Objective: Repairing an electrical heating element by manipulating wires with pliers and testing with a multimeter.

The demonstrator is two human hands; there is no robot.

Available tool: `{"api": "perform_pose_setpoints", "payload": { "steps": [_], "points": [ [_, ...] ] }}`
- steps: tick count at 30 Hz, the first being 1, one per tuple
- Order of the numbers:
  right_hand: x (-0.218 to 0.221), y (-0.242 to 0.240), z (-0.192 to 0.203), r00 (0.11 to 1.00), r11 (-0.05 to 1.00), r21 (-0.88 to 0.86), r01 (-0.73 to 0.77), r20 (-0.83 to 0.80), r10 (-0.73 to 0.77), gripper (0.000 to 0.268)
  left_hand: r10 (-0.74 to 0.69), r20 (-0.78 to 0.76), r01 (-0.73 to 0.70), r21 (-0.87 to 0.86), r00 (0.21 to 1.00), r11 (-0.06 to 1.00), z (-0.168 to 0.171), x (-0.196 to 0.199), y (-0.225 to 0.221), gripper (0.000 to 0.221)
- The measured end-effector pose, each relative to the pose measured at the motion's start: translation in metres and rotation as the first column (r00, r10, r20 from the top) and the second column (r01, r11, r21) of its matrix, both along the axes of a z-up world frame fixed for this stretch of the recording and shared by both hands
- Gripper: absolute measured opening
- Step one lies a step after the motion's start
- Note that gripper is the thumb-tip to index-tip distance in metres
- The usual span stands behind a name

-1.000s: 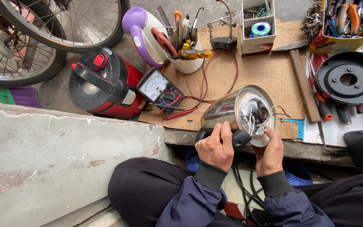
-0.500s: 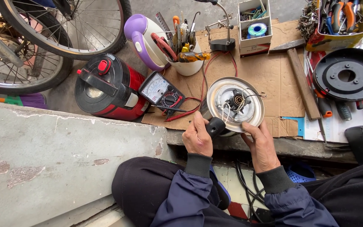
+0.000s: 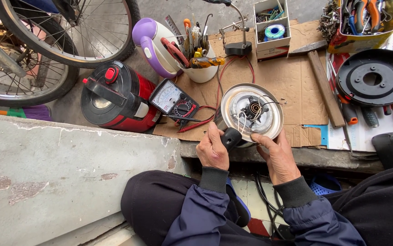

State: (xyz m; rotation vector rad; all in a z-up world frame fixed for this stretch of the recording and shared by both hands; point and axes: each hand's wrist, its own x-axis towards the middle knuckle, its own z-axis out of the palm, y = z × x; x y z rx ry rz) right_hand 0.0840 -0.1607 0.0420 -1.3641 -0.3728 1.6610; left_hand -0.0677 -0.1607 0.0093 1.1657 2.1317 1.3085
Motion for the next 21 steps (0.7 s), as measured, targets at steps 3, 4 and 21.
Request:
{"api": "perform_pose_setpoints", "payload": {
  "steps": [3, 4, 21],
  "points": [
    [0.0, 0.0, -0.001, 1.0, 1.0, -0.002, -0.007, -0.004, 0.007, 0.107, -0.001, 0.0, 0.001, -0.004, 1.0, 1.0, 0.0, 0.0, 0.0, 0.055],
    [0.001, 0.0, 0.004, 1.0, 1.0, -0.002, -0.007, -0.004, 0.007, 0.107, -0.001, -0.001, 0.001, -0.004, 1.0, 1.0, 0.0, 0.001, -0.001, 0.055],
    [0.002, -0.005, 0.009, 0.998, 0.999, -0.032, -0.024, -0.053, 0.022, 0.11, -0.023, -0.031, 0.023, -0.006, 0.999, 1.0, -0.004, 0.004, -0.002, 0.055]
  ]
}}
